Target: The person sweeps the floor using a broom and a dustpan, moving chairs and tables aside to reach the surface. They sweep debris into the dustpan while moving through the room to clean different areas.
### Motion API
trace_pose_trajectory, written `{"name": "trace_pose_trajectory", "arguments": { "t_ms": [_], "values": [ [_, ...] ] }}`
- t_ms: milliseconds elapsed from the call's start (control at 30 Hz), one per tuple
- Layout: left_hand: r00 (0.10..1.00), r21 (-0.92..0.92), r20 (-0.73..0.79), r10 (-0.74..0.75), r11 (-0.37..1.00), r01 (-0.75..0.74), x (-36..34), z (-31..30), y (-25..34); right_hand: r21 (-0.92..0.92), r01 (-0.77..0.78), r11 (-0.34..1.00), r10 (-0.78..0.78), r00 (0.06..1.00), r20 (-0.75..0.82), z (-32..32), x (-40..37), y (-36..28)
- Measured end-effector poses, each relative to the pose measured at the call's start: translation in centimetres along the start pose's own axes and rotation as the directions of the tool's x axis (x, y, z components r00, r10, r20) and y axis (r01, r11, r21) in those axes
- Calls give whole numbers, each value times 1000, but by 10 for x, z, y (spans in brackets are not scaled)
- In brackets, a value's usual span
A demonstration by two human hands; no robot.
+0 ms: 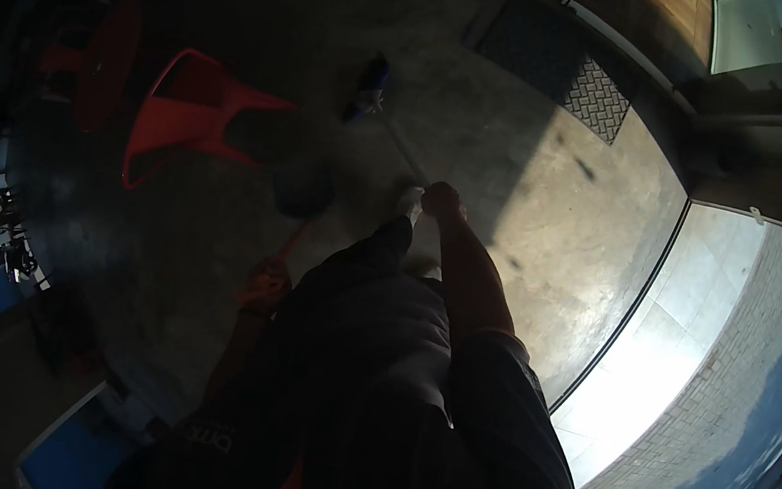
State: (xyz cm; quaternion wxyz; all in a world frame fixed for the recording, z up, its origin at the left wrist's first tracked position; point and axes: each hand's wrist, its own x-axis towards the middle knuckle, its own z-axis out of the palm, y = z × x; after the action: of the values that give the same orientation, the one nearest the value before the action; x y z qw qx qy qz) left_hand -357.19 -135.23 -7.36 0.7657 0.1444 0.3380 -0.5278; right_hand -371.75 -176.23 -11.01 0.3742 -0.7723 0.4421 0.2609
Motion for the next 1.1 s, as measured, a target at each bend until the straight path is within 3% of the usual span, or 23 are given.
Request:
{"name": "trace_pose_trajectory", "arguments": {
  "t_ms": [100,133,233,333,433,533,633,700,800,967,1067,1100],
  "values": [
    [995,-190,13,-99,977,100,-2,60,-13,30,-112,993,112,994,-3,9,36,-2],
    [998,-109,-25,-60,992,57,1,75,-14,72,-198,978,200,980,-21,13,40,3],
    [996,85,-83,-15,996,22,22,91,-16,-62,-273,960,273,962,-10,-4,8,23],
    [986,144,-153,-65,986,87,58,87,1,107,-518,849,513,855,69,-30,-50,69],
    [934,190,-352,-60,973,134,89,127,-11,145,-637,757,624,771,127,-30,-108,142],
    [916,186,-380,-127,960,211,124,157,-39,184,-704,686,692,710,132,-22,-181,212],
    [885,109,-332,-327,918,381,165,156,-56,220,-815,537,803,573,163,-15,-259,271],
    [888,190,-303,-345,891,411,186,160,-81,253,-857,450,852,496,167,-11,-313,305],
    [861,277,-330,-387,832,480,201,183,-131,258,-928,269,946,305,111,13,-371,359],
    [842,237,-256,-475,814,531,217,198,-192,257,-962,95,995,82,-61,62,-417,420],
    [842,265,-220,-493,800,538,213,205,-222,414,-908,-67,998,-67,15,77,-449,433],
    [835,256,-224,-503,796,549,210,208,-229,451,-892,-28,999,-14,34,74,-468,428]
  ]
}}
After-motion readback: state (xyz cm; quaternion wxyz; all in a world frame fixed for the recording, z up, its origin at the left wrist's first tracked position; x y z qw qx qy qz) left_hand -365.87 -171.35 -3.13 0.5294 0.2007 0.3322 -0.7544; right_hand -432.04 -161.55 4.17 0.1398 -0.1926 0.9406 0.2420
